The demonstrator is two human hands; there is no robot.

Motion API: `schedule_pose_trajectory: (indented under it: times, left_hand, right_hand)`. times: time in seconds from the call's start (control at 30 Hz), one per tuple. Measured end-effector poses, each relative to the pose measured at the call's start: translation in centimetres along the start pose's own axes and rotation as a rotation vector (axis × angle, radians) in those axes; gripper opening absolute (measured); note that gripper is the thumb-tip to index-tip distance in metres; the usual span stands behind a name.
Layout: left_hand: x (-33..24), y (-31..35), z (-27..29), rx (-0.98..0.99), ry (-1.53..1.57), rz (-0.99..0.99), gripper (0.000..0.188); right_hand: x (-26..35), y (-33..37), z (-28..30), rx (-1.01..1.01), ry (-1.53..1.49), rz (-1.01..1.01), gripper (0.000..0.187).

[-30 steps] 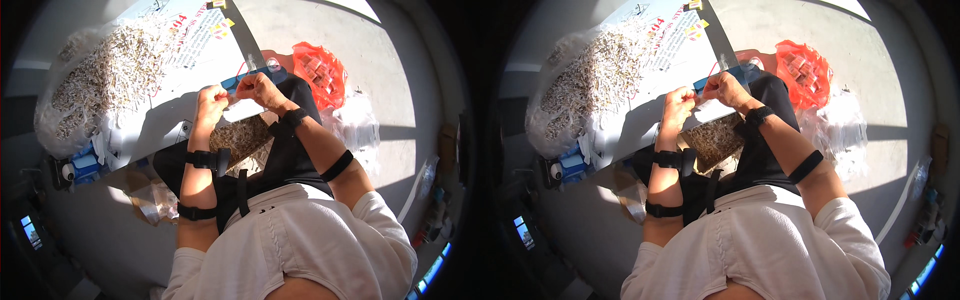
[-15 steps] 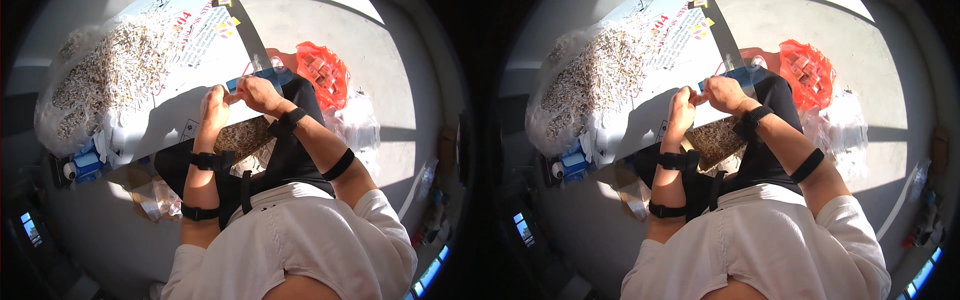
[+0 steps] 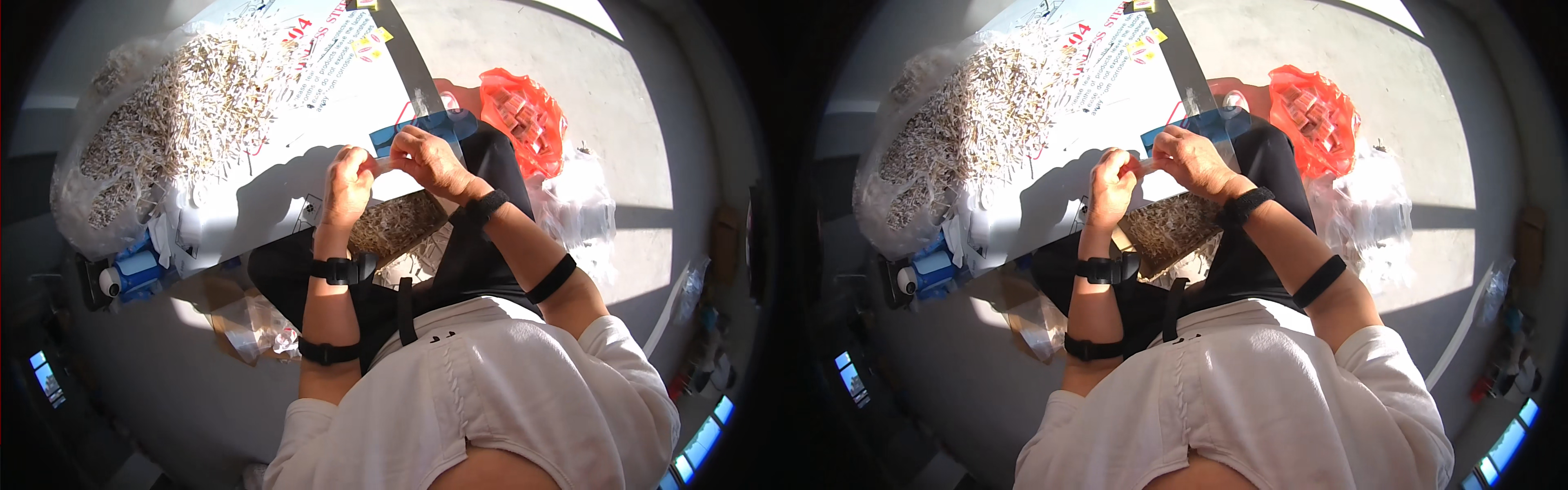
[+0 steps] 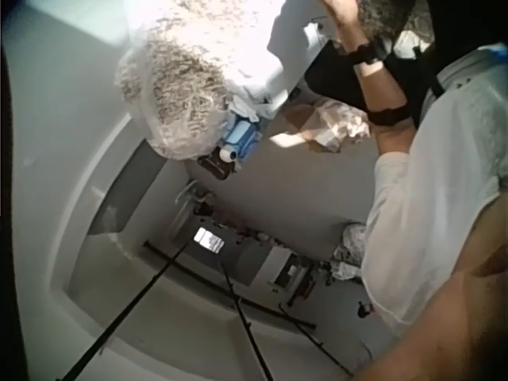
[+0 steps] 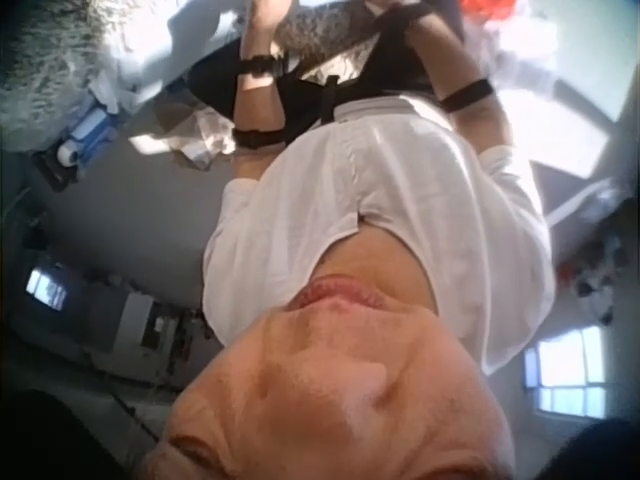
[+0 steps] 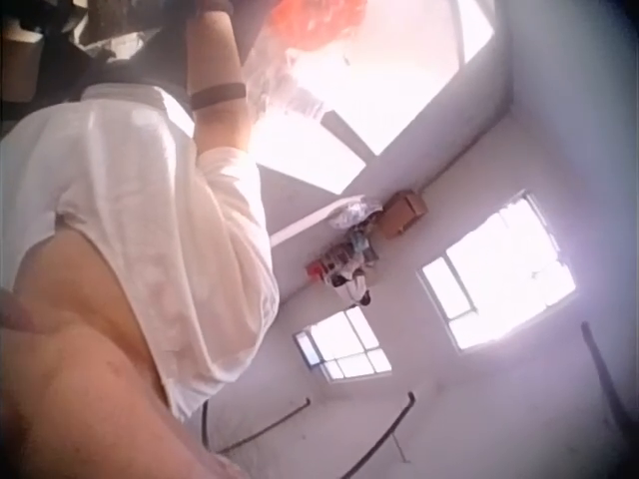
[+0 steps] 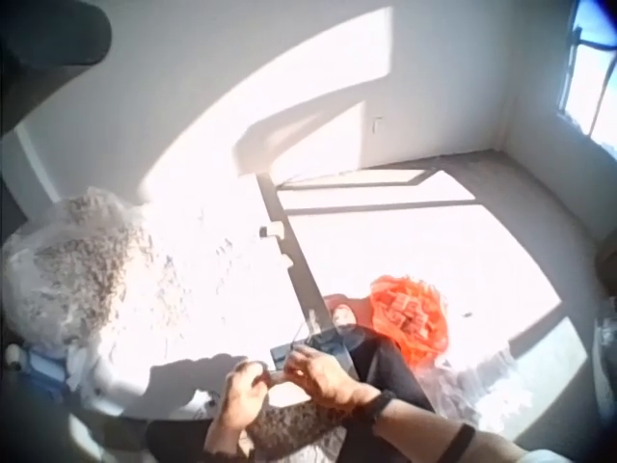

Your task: Packing bundles of cotton swabs into plastic containers.

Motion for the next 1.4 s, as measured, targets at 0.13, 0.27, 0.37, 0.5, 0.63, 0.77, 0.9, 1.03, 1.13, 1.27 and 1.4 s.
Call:
schedule_pose_trajectory:
  times: [0.13, 0.27, 0.37, 0.5, 0.63, 0.77, 0.9, 1.03, 1.13, 1.27, 1.4]
  left_hand:
    - [-0.2, -0.1, -0.2, 0.042, 0.027, -0.023, 0.023]
    - [-0.3, 0.5, 0.7, 0.019, 0.207, -0.03, 0.021]
    - [-1.8, 0.4, 1.1, 0.034, 0.01, -0.166, 0.017]
    - [-2.4, 0.1, 0.3, 0.077, -0.227, -0.303, 0.013]
    - [-2.5, -0.4, 0.6, 0.063, -0.215, -0.355, 0.016]
    - [-2.1, -0.6, 0.9, 0.041, -0.101, -0.326, 0.018]
    - [-2.9, -0.9, 0.5, 0.069, -0.13, -0.336, 0.018]
    - [-2.1, -1.2, -0.2, 0.13, -0.267, -0.306, 0.016]
    - [-1.8, -1.2, -0.4, 0.143, -0.295, -0.269, 0.017]
    - [-1.7, -1.3, -0.4, 0.138, -0.264, -0.243, 0.017]
    - [-3.0, -1.5, -0.2, 0.135, -0.298, -0.32, 0.018]
  right_hand:
    - [0.6, -0.1, 0.3, -0.039, -0.032, 0.046, 0.009]
    - [0.4, -0.3, 0.1, -0.066, 0.028, 0.031, 0.008]
    - [0.6, -0.2, 0.1, -0.072, 0.068, 0.042, 0.01]
    - [0.8, -0.4, 0.4, -0.118, 0.133, 0.039, 0.011]
    - [1.6, -0.8, 0.6, -0.142, 0.219, 0.079, 0.011]
    - [2.0, -0.8, 0.5, -0.143, 0.242, 0.074, 0.013]
    - [2.0, -0.8, 0.4, -0.122, 0.264, 0.102, 0.012]
    - [2.4, -1.3, 0.3, -0.117, 0.298, 0.121, 0.013]
    - [3.1, -1.6, 0.6, -0.116, 0.353, 0.166, 0.012]
    - [2.9, -2.3, -0.3, -0.104, 0.379, 0.234, 0.012]
    - [2.6, -2.5, -0.9, -0.069, 0.443, 0.256, 0.014]
Point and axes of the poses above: each hand's wrist, its own y-axis away from the middle knuckle, its own z-axis out of the back of the hand, x = y × z, the point moved 7 cm from there along -y, towards the middle knuckle, and after that the axes turned 12 degrees about y, right-handed, at the moved point
